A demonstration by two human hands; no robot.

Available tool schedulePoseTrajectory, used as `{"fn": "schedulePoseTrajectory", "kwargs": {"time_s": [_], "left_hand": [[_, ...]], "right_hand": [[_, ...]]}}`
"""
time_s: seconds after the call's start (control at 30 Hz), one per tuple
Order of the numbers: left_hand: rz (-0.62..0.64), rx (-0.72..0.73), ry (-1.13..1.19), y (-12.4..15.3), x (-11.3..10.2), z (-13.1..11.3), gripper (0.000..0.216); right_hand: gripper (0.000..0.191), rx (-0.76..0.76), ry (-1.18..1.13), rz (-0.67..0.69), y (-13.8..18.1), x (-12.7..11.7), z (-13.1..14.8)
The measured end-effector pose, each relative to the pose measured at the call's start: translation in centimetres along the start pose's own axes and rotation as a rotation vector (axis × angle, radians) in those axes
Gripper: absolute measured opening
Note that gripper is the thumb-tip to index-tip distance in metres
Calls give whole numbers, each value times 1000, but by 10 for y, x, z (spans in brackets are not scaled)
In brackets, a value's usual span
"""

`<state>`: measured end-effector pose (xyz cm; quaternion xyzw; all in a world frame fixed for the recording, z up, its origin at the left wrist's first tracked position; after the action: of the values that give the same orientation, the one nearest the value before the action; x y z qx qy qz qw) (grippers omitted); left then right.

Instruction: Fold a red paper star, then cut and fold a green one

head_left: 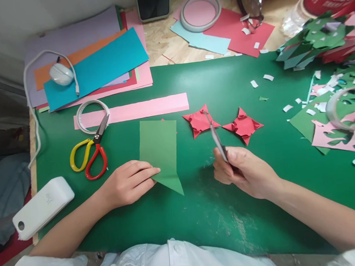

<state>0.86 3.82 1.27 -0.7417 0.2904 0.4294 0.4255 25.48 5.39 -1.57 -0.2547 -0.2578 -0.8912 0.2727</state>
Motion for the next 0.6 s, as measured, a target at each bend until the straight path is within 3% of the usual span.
{"fn": "schedulePoseTrajectory", "kwargs": {"time_s": [0.13, 0.27, 0.47, 0.6], "left_hand": [[2, 14, 5, 1, 1, 1, 13], [12, 43, -17, -1, -1, 0, 13], [24, 125, -111, -5, -5, -10, 13], [19, 166, -96, -4, -6, -13, 4]], "right_hand": [[69, -32, -26, -15, 0, 5, 8], [76, -48, 130, -112, 5, 3, 16], [63, -261, 804, -490, 15, -13, 30], [36, -578, 1467, -486, 16, -6, 30]]}}
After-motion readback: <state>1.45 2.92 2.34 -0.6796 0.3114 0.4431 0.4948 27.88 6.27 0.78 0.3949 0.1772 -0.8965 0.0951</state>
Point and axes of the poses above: each hand's wrist, its own y-axis away from the middle knuckle, its own x-axis out of the palm, z = x × y, the point moved 4 cm from there along -y, towards the middle knuckle, and after that the axes turned 1 degree about y, right-handed, at the moved point
